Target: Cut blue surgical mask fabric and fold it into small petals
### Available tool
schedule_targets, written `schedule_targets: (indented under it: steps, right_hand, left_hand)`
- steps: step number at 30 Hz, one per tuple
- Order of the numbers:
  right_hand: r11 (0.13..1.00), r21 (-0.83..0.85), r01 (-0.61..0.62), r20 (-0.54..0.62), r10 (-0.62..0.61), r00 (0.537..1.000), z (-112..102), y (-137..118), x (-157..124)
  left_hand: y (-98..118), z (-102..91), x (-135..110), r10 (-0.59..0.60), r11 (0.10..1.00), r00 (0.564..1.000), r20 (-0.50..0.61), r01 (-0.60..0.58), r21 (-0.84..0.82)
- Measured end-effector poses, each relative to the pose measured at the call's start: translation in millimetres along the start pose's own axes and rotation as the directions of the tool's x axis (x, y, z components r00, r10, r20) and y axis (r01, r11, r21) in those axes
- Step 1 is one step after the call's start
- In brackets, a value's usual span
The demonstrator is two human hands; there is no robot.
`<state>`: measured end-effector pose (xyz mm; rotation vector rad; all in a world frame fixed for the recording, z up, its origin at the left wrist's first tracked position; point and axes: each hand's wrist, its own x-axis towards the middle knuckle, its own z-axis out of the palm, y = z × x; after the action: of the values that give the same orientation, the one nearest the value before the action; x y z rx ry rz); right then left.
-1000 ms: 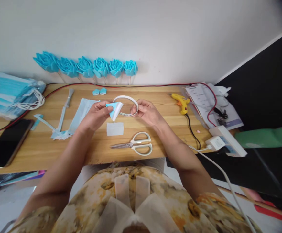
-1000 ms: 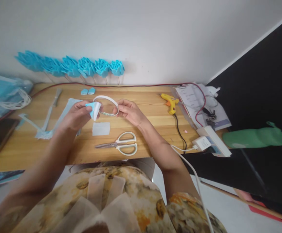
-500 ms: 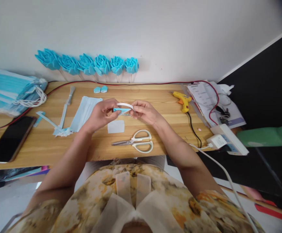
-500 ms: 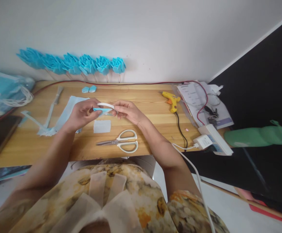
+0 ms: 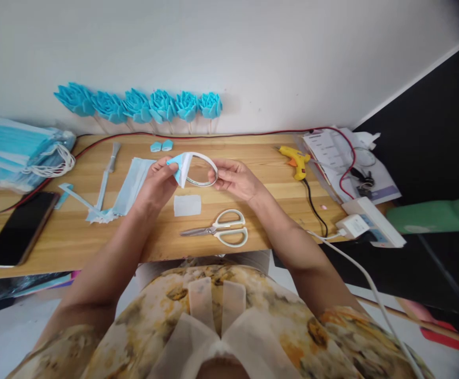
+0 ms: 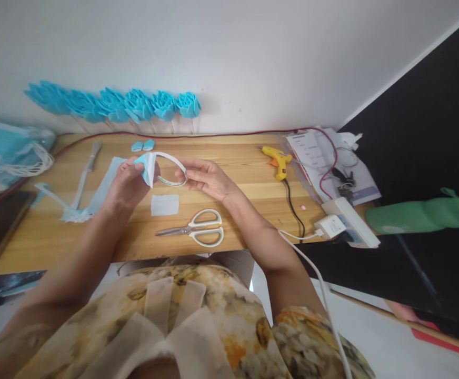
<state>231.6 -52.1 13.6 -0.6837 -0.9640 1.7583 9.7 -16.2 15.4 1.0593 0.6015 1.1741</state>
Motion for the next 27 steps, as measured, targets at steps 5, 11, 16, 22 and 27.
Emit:
schedule_targets:
  steps: [5,11,16,22,27]
  right_hand:
    - [1.000,-0.008,-0.010,0.019,0.010,1.000,3.5,-0.1,0.1]
    - [0.997,-0.068,0.032,0.071,-0.027,0.997,4.5,-2.0,0.1]
    - [0.994,-0.104,0.027,0.059,-0.021,0.998,3.9,-2.4,-0.5]
    - [0.997,-0.073,0.034,0.039,-0.031,0.999,4.7,-2.3,-1.0]
    - [0.995,-0.092,0.047,0.017,-0.046,0.999,3.9,-1.5,1.0]
  left_hand:
    - [-2.1,0.0,2.2,-0.015,1.000,1.000,0.005,0.015,-0.019]
    - [-2.8,-0.7,0.0,-0.008,0.999,1.000,0.012,0.007,0.033]
    - [-1.3,0.6,-0.9,-0.006,0.997,0.999,0.051,0.002,0.072]
    - [-2.7,0.3,0.5,-0.013,0.999,1.000,0.020,0.012,0.051]
    - [-6.2,-3.2,2.5,-0.009,0.999,1.000,0.013,0.009,0.040]
